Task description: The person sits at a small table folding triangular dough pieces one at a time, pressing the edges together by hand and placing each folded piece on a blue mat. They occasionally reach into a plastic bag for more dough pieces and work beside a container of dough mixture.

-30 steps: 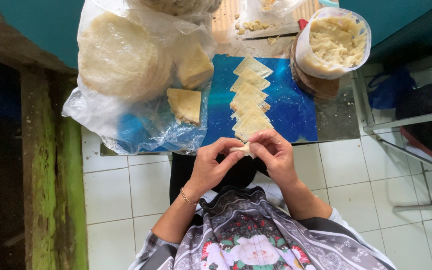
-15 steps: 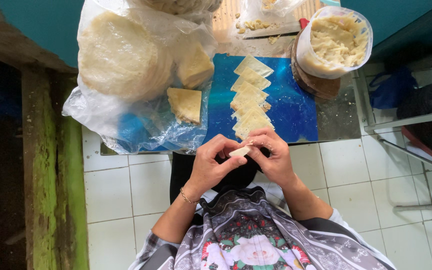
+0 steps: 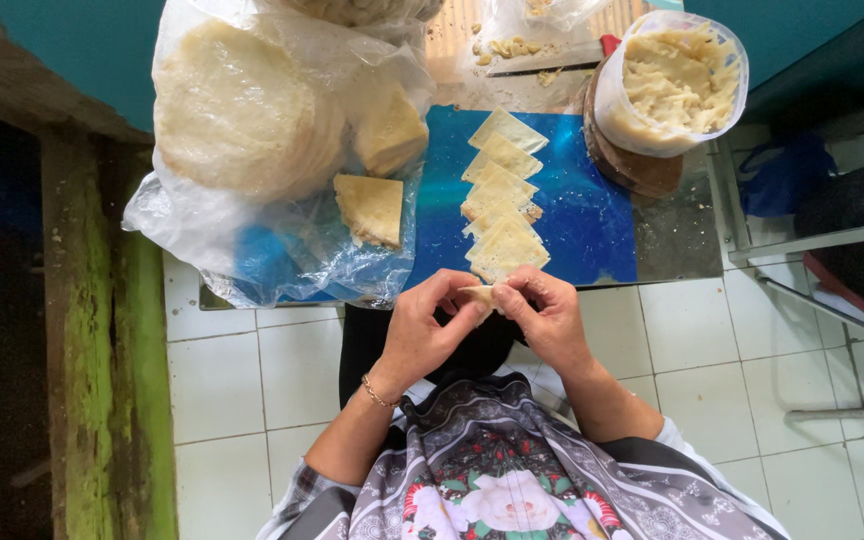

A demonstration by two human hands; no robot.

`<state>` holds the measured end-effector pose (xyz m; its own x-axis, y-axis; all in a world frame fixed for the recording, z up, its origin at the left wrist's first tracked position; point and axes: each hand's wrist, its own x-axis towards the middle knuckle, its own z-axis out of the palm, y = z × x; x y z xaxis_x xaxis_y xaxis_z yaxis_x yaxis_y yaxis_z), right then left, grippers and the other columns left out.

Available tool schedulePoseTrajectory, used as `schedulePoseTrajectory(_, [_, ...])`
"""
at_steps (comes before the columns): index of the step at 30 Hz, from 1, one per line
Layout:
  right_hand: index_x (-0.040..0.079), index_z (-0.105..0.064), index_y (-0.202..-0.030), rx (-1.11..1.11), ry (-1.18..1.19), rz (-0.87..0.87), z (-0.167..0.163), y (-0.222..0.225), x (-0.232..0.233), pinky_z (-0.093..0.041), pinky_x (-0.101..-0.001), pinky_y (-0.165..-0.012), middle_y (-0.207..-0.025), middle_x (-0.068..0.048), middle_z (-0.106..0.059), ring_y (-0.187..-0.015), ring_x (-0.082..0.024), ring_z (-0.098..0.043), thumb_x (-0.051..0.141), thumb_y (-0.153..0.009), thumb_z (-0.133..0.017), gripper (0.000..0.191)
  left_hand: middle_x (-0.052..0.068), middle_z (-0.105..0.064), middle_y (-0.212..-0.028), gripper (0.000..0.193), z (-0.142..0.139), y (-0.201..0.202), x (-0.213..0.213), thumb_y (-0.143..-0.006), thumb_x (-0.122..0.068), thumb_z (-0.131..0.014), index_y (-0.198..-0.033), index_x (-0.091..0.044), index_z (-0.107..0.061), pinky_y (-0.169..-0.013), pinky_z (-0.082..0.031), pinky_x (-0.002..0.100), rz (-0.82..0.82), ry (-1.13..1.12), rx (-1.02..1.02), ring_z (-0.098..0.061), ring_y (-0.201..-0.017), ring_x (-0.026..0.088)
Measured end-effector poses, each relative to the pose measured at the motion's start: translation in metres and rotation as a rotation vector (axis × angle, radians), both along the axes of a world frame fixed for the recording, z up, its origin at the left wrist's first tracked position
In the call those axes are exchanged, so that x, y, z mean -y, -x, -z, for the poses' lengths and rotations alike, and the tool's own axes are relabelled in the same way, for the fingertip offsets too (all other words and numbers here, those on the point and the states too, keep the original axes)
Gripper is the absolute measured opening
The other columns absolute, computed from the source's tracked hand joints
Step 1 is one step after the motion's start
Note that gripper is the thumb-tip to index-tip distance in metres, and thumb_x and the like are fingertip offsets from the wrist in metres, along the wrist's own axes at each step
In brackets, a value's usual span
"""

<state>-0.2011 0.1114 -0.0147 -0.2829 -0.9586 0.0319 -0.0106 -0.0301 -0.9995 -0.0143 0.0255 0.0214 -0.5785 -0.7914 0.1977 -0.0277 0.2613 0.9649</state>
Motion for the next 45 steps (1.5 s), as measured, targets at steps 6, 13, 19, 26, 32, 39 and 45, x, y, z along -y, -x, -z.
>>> schedulePoseTrajectory(6, [0.001,-0.066,-0.094,-0.055,0.048,-0.033,-0.005,-0.001,0.000,-0.041,-0.0199,-0.063,-0.082,0.004,-0.059,-0.074,-0.001,-0.050,0.009,-0.101,-0.069,0.011,0.005,-0.074,-0.093,0.016,0.008,0.000,0.002,-0.093,-0.008,-0.074,-0.107,-0.002,-0.069,-0.069,-0.056,0.024,0.036,-0.122,-0.020,-0.070,-0.079,0.009])
schedulePoseTrajectory(13, [0.001,-0.066,-0.094,0.050,0.038,-0.057,-0.004,0.002,0.001,-0.042,-0.0206,-0.064,-0.082,0.003,-0.060,-0.074,-0.003,-0.053,0.010,-0.101,-0.068,0.012,0.003,-0.074,-0.094,0.018,0.001,0.003,0.002,-0.091,-0.007,-0.073,-0.107,0.000,-0.067,-0.078,-0.061,0.024,0.115,-0.218,-0.066,-0.072,-0.085,0.008])
schedulePoseTrajectory(19, [0.000,-0.066,-0.093,0.096,0.028,-0.031,-0.002,0.007,0.000,-0.044,-0.0211,-0.066,-0.083,0.001,-0.062,-0.075,-0.004,-0.055,0.009,-0.101,-0.068,0.011,0.002,-0.074,-0.093,0.012,0.006,-0.001,0.005,-0.092,-0.003,-0.073,-0.103,0.001,-0.069,-0.079,-0.061,0.024,0.125,-0.255,-0.071,-0.073,-0.085,0.007])
schedulePoseTrajectory(26, [0.000,-0.068,-0.096,0.117,0.014,-0.027,0.006,0.006,0.002,-0.045,-0.0212,-0.066,-0.083,0.002,-0.062,-0.075,-0.004,-0.055,0.008,-0.100,-0.070,0.010,0.001,-0.072,-0.092,0.011,0.015,-0.004,0.005,-0.094,-0.006,-0.074,-0.103,0.000,-0.070,-0.077,-0.058,0.022,0.176,-0.339,-0.105,-0.069,-0.084,0.005])
schedulePoseTrajectory(32, [0.000,-0.067,-0.099,0.179,0.013,-0.031,0.010,0.008,0.000,-0.046,-0.0214,-0.066,-0.084,0.002,-0.063,-0.074,-0.005,-0.055,0.008,-0.100,-0.070,0.008,-0.001,-0.070,-0.092,0.013,0.024,-0.005,0.005,-0.100,-0.010,-0.068,-0.109,0.000,-0.068,-0.078,-0.056,0.022,0.233,-0.566,-0.215,-0.066,-0.084,0.004])
schedulePoseTrajectory(39, [0.000,-0.067,-0.097,0.159,0.014,-0.077,0.009,0.010,-0.002,-0.046,-0.0213,-0.067,-0.086,0.001,-0.063,-0.075,-0.005,-0.056,0.008,-0.100,-0.069,0.009,0.000,-0.068,-0.094,0.011,0.027,-0.007,0.002,-0.100,-0.009,-0.070,-0.105,0.000,-0.066,-0.076,-0.053,0.022,0.259,-0.473,-0.215,-0.063,-0.086,0.004])
schedulePoseTrajectory(45, [0.001,-0.067,-0.098,0.264,-0.026,-0.073,0.012,0.014,-0.003,-0.047,-0.0224,-0.067,-0.086,0.000,-0.064,-0.073,-0.007,-0.059,0.006,-0.098,-0.069,0.005,0.000,-0.068,-0.094,0.013,0.031,-0.005,0.003,-0.102,-0.012,-0.068,-0.108,0.000,-0.066,-0.077,-0.053,0.023,0.242,-0.612,-0.268,-0.063,-0.086,0.005])
